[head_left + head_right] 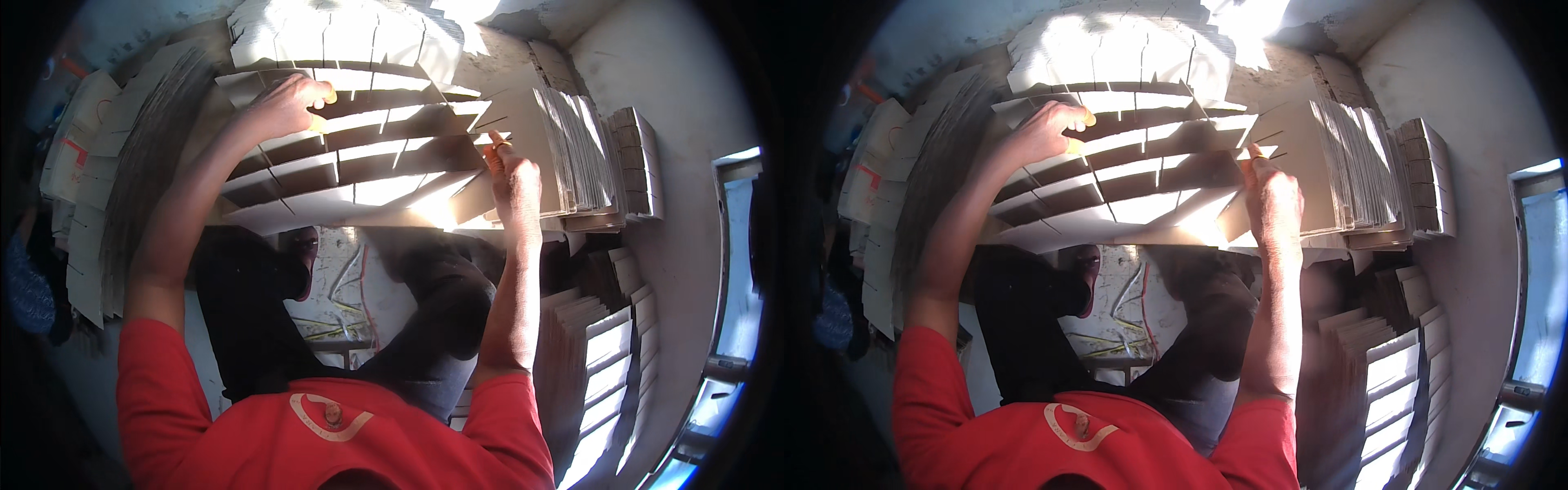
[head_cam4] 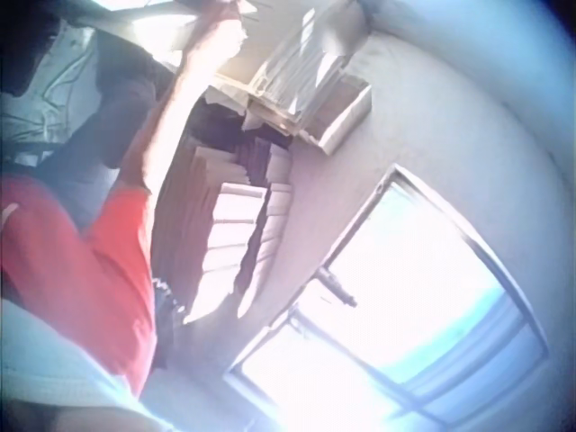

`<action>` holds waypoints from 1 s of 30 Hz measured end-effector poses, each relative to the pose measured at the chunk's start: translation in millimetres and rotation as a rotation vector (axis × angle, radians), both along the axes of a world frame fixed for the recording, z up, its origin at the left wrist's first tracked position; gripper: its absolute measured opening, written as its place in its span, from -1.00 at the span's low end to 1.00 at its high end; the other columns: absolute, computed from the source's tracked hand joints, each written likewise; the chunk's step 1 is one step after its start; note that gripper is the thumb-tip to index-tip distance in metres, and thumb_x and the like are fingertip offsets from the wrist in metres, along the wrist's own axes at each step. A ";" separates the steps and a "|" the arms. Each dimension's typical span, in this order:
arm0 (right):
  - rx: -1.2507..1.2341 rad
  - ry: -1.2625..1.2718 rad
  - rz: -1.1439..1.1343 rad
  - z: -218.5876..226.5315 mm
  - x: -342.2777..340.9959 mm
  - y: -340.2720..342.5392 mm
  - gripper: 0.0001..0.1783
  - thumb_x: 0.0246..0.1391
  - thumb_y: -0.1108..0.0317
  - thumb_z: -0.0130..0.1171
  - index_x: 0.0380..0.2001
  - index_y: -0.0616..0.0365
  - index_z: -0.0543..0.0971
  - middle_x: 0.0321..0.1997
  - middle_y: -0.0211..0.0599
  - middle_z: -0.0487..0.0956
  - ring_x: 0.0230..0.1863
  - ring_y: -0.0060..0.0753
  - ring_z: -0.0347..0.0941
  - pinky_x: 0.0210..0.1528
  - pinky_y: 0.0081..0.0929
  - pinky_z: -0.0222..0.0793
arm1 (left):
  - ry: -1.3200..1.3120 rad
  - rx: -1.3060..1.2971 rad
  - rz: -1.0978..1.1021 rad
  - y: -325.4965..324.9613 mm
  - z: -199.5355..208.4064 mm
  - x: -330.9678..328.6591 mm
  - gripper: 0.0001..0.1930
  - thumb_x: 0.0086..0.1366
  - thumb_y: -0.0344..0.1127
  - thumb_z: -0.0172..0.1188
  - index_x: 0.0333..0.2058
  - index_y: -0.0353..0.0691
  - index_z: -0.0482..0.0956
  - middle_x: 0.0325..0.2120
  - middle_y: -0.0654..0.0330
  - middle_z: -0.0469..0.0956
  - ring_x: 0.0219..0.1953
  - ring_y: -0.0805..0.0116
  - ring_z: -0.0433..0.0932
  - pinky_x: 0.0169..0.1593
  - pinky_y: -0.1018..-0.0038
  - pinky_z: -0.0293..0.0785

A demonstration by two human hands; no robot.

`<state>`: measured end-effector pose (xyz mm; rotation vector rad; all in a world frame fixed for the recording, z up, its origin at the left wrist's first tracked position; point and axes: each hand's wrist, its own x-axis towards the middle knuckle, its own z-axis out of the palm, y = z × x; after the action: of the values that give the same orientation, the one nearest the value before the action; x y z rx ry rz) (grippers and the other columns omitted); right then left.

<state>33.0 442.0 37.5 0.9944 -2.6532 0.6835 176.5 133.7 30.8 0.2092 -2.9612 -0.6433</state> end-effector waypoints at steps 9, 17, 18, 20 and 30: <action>0.407 0.377 -0.345 -41.5 -85.9 75.6 -0.56 0.06 0.16 0.13 -0.05 0.17 0.42 -0.15 -0.13 0.47 -0.01 -0.08 0.34 -0.09 -0.16 0.37 | 0.225 -0.088 -0.011 -27.1 -13.9 -9.6 -0.83 -0.10 -0.63 -0.03 -0.45 -0.35 0.44 -0.54 -0.13 0.43 -0.40 -0.09 0.45 -0.35 0.21 0.35; 0.216 0.225 -0.291 -54.1 -122.1 101.8 -0.61 -0.19 0.25 0.36 -0.30 0.16 0.47 -0.23 -0.08 0.55 -0.17 0.00 0.49 -0.16 -0.20 0.41 | 0.120 0.075 0.149 56.3 35.5 45.0 -0.65 0.03 -0.32 0.33 -0.21 -0.36 0.54 -0.35 -0.03 0.57 -0.34 0.07 0.56 -0.24 0.29 0.47; 0.153 0.163 -0.323 -53.3 -125.7 103.6 -0.60 -0.21 0.27 0.38 -0.29 0.16 0.47 -0.25 -0.08 0.57 -0.19 0.00 0.50 -0.18 -0.21 0.41 | 0.161 0.187 0.141 74.4 34.3 56.9 -0.68 -0.01 -0.28 0.35 -0.33 -0.37 0.53 -0.41 -0.01 0.56 -0.37 0.06 0.55 -0.28 0.28 0.45; 0.057 0.083 -0.336 -50.2 -126.7 103.2 -0.66 -0.15 0.27 0.33 -0.32 0.16 0.47 -0.32 -0.06 0.58 -0.28 0.01 0.51 -0.24 -0.18 0.39 | 0.138 0.030 0.054 88.2 22.0 69.4 -0.72 -0.01 -0.30 0.34 -0.41 -0.36 0.50 -0.47 -0.01 0.53 -0.38 0.03 0.54 -0.28 0.27 0.44; -0.269 0.455 -0.212 29.7 -104.0 83.3 -0.58 0.13 0.35 0.14 0.05 0.24 0.42 -0.20 0.00 0.60 -0.19 -0.24 0.58 -0.14 -0.47 0.47 | 0.187 -0.025 0.071 55.5 -27.6 40.9 -0.79 -0.05 -0.42 0.20 -0.63 -0.35 0.31 -0.56 0.01 0.41 -0.38 -0.02 0.45 -0.31 0.19 0.33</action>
<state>-71.0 525.3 67.1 0.6842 -2.1618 0.6531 217.4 189.2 3.2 0.2362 -2.7677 -0.5820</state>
